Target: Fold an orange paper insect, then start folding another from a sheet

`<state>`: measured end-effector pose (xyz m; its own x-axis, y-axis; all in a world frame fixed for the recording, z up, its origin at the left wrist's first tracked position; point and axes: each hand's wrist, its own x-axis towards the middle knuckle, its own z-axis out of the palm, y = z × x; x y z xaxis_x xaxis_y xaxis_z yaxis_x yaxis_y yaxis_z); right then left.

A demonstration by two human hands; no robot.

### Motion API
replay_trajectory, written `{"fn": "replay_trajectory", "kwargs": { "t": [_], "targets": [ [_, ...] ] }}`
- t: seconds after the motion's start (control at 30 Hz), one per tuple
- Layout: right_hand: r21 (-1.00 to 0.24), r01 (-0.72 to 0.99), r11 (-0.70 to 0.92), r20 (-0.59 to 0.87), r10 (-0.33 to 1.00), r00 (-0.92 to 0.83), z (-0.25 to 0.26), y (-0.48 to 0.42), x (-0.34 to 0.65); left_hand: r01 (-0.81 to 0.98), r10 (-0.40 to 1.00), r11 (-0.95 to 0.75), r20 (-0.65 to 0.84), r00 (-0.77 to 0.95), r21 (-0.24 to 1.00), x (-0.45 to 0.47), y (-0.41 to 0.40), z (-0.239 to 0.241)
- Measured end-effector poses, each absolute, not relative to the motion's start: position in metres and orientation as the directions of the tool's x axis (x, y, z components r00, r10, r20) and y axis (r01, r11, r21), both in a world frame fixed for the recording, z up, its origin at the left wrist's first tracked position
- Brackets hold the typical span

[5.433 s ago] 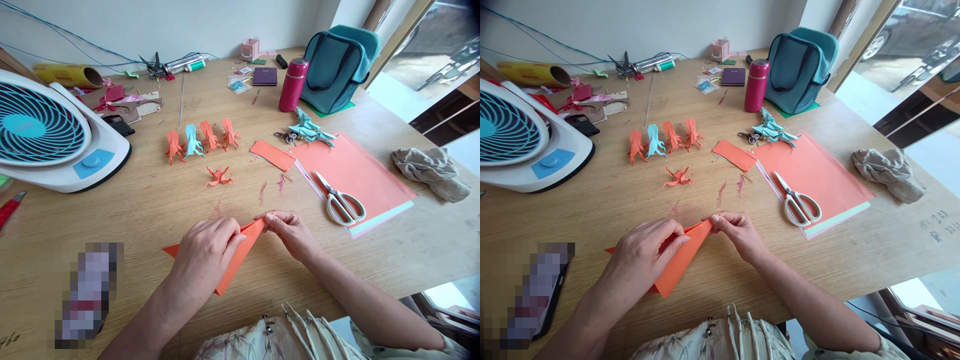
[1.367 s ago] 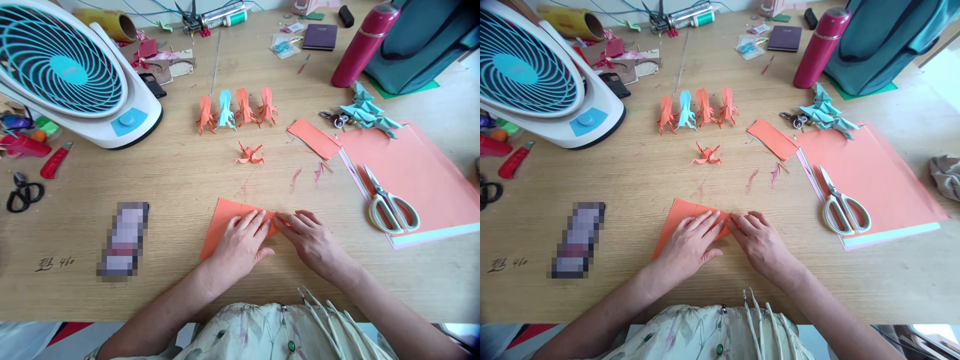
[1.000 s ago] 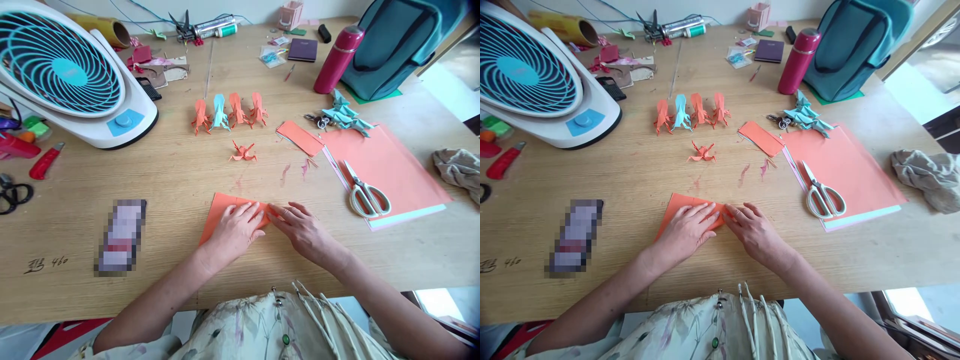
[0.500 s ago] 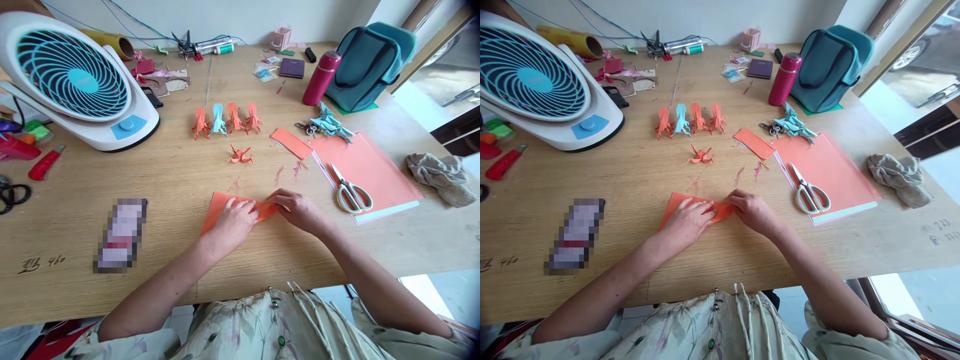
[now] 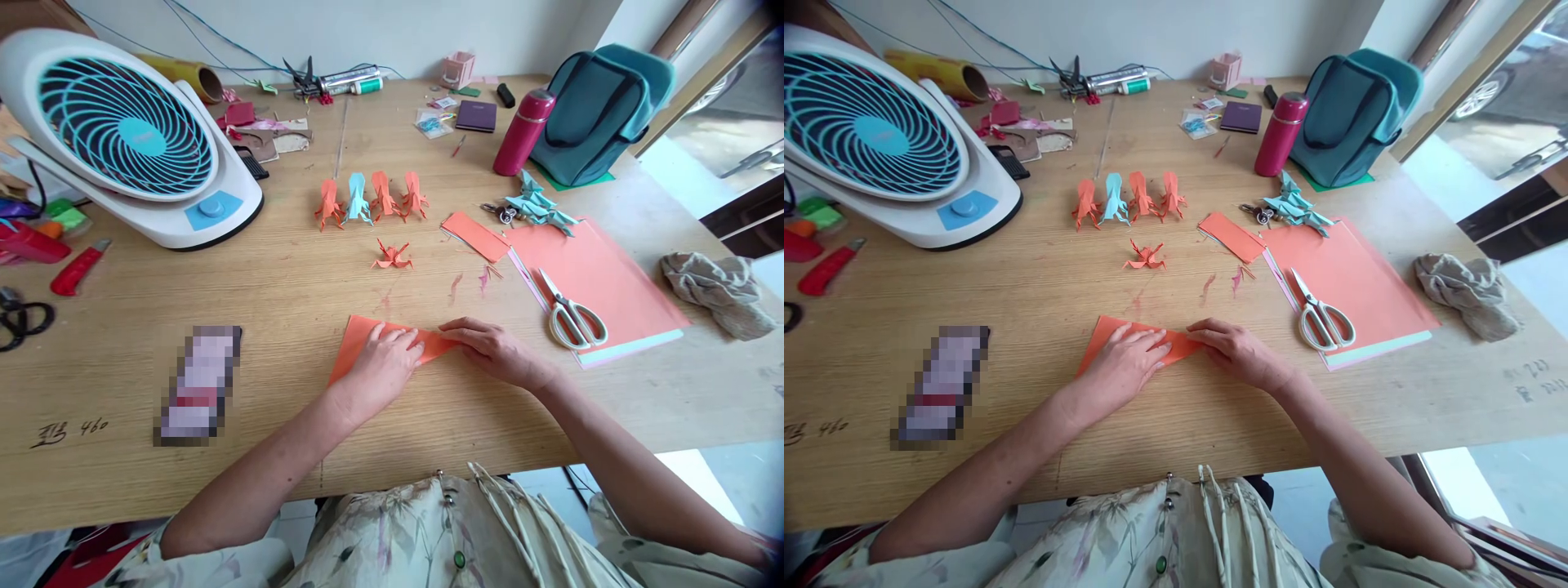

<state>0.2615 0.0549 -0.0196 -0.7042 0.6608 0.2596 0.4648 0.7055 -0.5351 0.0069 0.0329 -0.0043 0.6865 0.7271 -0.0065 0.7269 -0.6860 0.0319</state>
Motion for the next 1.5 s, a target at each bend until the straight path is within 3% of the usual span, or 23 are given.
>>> {"fn": "replay_trajectory", "kwargs": {
  "t": [0.13,0.27,0.37,0.53,0.77,1.07,1.2,1.3,1.4,1.5],
  "targets": [
    [-0.423,0.596,0.683,0.318,0.727,-0.608,-0.017,0.038,0.261,0.72,0.72,-0.693,-0.017,0.694,0.013,0.007,0.032,-0.003],
    [-0.161,0.582,0.797,0.268,0.603,-0.751,-0.017,0.03,0.259,0.721,0.721,-0.692,-0.016,0.692,-0.012,0.007,0.032,-0.003],
    [-0.053,0.52,0.852,0.214,0.519,-0.828,-0.016,0.032,0.262,0.718,0.718,-0.696,-0.002,0.696,-0.015,0.008,0.03,-0.004],
    [-0.012,0.469,0.883,0.188,0.463,-0.867,-0.012,0.037,0.269,0.7,0.701,-0.713,-0.02,0.713,-0.039,0.01,0.024,0.0],
    [-0.048,0.515,0.856,0.226,0.511,-0.829,-0.015,0.035,0.274,0.675,0.677,-0.736,-0.094,0.73,-0.063,0.011,0.022,0.007],
    [0.023,0.608,0.793,0.23,0.588,-0.776,-0.014,0.038,0.296,0.667,0.671,-0.741,-0.112,0.733,-0.077,0.011,0.024,0.008],
    [-0.093,0.677,0.73,0.257,0.674,-0.692,-0.01,0.035,0.283,0.662,0.668,-0.744,-0.113,0.736,-0.091,0.011,0.023,0.006],
    [-0.378,0.634,0.675,0.314,0.738,-0.598,-0.008,0.039,0.253,0.651,0.66,-0.751,-0.111,0.743,-0.109,0.011,0.022,0.004],
    [-0.678,0.476,0.561,0.312,0.805,-0.504,-0.011,0.054,0.216,0.662,0.671,-0.74,-0.073,0.738,-0.116,0.012,0.021,0.001],
    [-0.777,0.352,0.523,0.31,0.803,-0.508,-0.019,0.075,0.189,0.687,0.691,-0.72,-0.01,0.723,-0.101,0.012,0.021,-0.001]
  ]
}}
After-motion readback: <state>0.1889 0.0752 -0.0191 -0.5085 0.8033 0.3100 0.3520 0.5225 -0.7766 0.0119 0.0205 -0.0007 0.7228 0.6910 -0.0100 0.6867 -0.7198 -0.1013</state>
